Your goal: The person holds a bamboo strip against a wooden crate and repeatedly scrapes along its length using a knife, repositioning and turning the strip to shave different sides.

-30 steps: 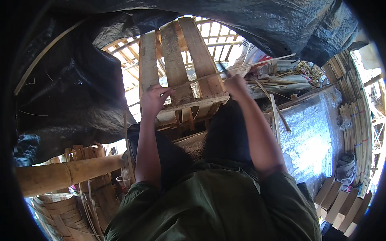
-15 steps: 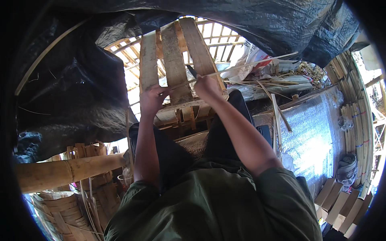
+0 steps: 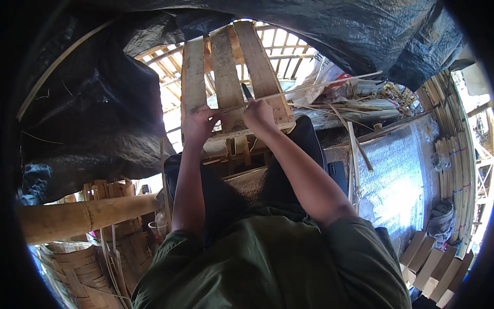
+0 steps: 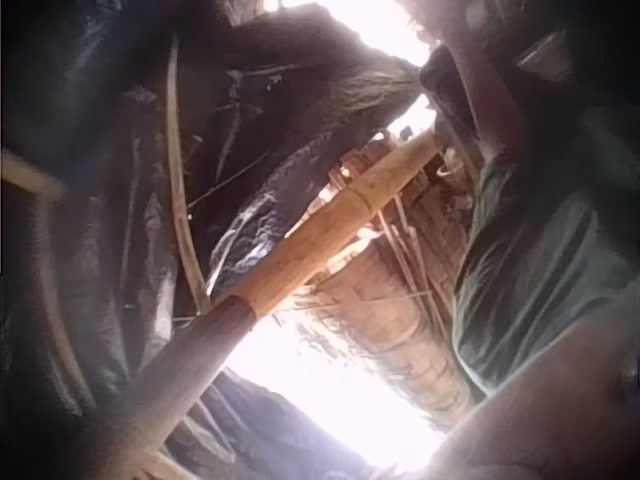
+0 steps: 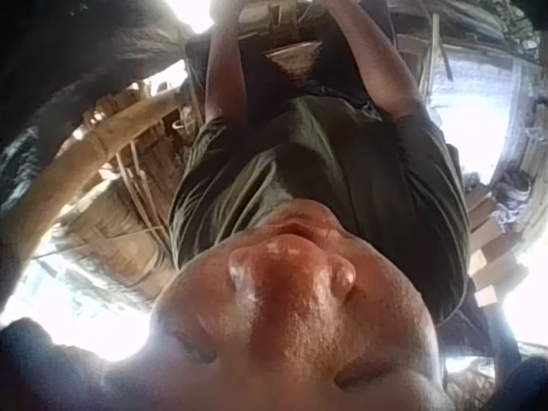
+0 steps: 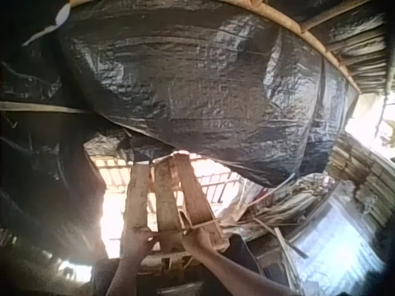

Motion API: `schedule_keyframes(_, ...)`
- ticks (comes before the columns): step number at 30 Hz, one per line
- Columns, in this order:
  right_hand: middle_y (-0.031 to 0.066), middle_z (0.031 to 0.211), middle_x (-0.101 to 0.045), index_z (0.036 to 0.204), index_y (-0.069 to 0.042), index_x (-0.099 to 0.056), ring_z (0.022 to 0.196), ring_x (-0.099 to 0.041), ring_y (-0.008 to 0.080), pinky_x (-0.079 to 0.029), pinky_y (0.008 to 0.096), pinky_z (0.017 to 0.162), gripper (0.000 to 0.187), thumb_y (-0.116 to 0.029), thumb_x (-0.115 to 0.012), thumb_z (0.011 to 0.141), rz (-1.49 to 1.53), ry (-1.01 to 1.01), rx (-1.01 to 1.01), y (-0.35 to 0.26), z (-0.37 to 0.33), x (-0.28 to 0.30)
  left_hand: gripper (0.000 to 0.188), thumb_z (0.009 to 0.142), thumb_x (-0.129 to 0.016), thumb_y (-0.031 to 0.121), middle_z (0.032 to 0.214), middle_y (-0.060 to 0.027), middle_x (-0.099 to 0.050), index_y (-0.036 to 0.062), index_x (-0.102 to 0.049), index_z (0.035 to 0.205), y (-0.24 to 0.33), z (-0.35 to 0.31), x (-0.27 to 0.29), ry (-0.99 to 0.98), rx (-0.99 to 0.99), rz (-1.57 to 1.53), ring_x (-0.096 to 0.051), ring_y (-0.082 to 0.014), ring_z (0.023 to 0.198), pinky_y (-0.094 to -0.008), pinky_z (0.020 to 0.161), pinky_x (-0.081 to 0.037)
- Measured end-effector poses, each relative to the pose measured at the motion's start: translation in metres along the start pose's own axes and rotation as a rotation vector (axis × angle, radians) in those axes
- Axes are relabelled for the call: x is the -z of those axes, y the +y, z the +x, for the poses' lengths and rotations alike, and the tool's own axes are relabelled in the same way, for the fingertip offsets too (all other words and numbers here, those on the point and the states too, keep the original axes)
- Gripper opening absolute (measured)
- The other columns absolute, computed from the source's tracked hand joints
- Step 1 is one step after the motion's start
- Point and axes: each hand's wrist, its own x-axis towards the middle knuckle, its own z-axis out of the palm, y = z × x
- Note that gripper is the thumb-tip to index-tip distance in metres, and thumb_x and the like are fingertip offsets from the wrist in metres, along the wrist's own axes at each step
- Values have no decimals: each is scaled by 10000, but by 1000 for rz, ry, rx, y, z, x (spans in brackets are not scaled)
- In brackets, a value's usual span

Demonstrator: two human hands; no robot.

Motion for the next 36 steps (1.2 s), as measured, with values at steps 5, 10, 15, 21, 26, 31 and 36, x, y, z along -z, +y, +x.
schedule_keyframes(5, 67, 632, -564, 1004, 29, -612, 478, -538, 170, -434, 361, 431, 523, -457, -422, 1043, 137, -447, -271, -18, -4, 52, 87, 755, -800, 255, 720, -21, -648, 201, -791, 823, -2, -6, 9, 14, 57, 3, -659, -231, 662, -368, 609, -526)
schedule_keyframes(10, -23, 567, -433, 1170, -39, -575, 398, -382, 103, -264, 303, 349, 334, -326, -478, 1030, 461, -272, -511, 46, 20, 98, 131, 807, -784, 286, 752, -31, -668, 202, -800, 907, -2, -3, 9, -63, 95, 5, -666, -245, 678, -383, 614, -516)
schedule_keyframes(15, 126, 746, -613, 1193, -6, -610, 596, -586, 227, -453, 409, 522, 342, -233, -449, 995, 267, -242, -324, 21, 12, 66, 144, 798, -788, 301, 753, -36, -669, 200, -799, 901, 1, -2, 8, -26, 39, 11, -666, -252, 675, -383, 613, -515)
schedule_keyframes(21, 341, 1094, -650, 1108, 57, -653, 1102, -597, 494, -485, 499, 937, 458, -341, -450, 1007, 220, -233, -220, -30, -21, 17, 114, 777, -803, 268, 753, -29, -674, 198, -791, 867, -11, -7, 11, -9, -13, 24, -666, -247, 682, -382, 615, -519)
schedule_keyframes(26, 138, 763, -661, 1191, 24, -626, 624, -677, 234, -484, 391, 477, 418, -322, -483, 1005, 296, -303, -386, 22, 4, 65, 110, 778, -782, 313, 732, -23, -655, 230, -792, 849, 2, -1, 6, -27, 64, -12, -658, -259, 688, -396, 638, -525)
schedule_keyframes(31, -41, 498, -349, 935, -83, -604, 359, -315, 111, -269, 347, 344, 447, -469, -405, 1042, 633, -249, -567, 25, 16, 78, 134, 776, -782, 330, 725, -19, -651, 219, -792, 851, -8, -10, 14, -23, 84, 57, -658, -253, 682, -394, 638, -524)
schedule_keyframes(36, 82, 683, -569, 992, 8, -594, 508, -561, 177, -443, 394, 443, 334, -277, -429, 1042, 194, -187, -204, -20, -19, -7, 126, 766, -795, 305, 706, -16, -643, 206, -790, 842, -6, -4, 3, -8, 15, 55, -658, -251, 677, -393, 638, -522)
